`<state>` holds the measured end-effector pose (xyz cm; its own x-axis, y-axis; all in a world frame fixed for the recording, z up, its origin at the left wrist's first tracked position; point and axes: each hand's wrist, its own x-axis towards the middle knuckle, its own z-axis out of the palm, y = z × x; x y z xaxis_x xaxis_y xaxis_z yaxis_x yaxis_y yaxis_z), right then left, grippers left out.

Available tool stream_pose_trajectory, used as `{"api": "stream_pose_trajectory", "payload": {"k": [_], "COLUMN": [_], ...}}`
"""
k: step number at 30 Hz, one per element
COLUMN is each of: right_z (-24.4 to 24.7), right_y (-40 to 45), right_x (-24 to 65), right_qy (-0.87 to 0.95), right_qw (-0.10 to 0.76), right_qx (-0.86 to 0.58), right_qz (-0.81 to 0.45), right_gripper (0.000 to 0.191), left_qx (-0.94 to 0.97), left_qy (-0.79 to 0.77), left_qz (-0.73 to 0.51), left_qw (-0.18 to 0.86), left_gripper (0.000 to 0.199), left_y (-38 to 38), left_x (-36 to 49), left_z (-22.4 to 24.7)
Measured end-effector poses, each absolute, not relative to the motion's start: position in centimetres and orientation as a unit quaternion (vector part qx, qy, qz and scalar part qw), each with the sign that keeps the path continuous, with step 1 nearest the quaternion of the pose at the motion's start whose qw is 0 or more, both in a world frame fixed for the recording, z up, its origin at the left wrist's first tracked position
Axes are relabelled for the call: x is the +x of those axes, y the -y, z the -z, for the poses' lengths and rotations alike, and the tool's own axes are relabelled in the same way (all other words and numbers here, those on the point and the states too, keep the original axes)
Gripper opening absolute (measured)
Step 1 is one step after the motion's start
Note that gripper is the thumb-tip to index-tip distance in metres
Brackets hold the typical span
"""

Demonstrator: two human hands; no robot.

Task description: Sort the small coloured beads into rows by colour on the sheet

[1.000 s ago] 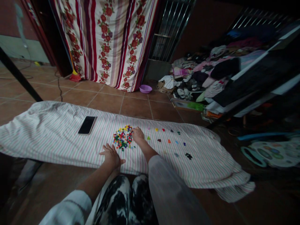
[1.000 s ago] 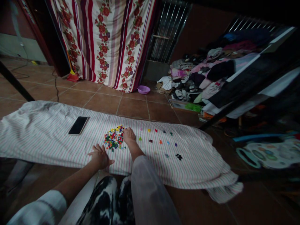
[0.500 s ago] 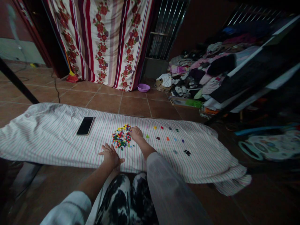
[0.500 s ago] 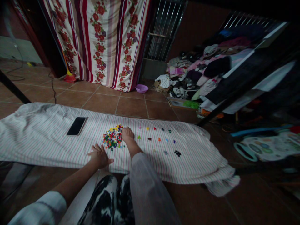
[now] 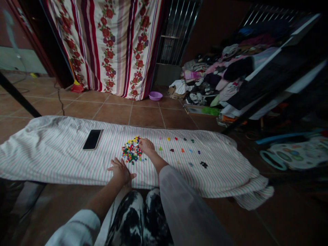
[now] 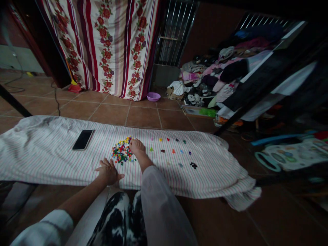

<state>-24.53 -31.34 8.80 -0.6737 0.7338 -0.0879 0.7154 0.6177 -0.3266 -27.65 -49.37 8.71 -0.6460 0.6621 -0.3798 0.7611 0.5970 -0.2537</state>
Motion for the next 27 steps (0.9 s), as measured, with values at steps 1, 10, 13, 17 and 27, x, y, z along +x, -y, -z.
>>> {"api": "stream_pose_trajectory", "payload": {"k": [1,10,13,17,27], "right_z": [-8.9,-7.9,-7.7,-7.7,-7.1], "right_y": [31.5,32.4,32.8,33.1,31.4], "right_x": [-24.5,-24.2,-23.7,-22.2,-16.1], "right_qy": [0.897,0.891,0.89,0.885,0.847], "right_qw": [0.036,0.076,0.105,0.14,0.214], "right_qx": [-0.403,-0.378,-0.367,-0.36,-0.414], "right_qz": [-0.178,-0.24,-0.251,-0.259,-0.254], "right_gripper": [0.023,0.02,0.022,0.024,0.02], "left_qx": [0.401,0.404,0.399,0.392,0.387], "left_qy": [-0.885,-0.883,-0.887,-0.897,-0.909], "left_qz": [0.201,0.214,0.206,0.18,0.123], "left_qw": [0.128,0.11,0.106,0.1,0.096], "left_gripper": [0.102,0.097,0.096,0.097,0.103], "left_y": [49.4,49.6,49.7,49.7,49.8], "left_x": [-27.6,-27.6,-27.7,-27.9,-28.9], "left_z": [-8.7,-8.4,-7.9,-7.1,-5.1]}}
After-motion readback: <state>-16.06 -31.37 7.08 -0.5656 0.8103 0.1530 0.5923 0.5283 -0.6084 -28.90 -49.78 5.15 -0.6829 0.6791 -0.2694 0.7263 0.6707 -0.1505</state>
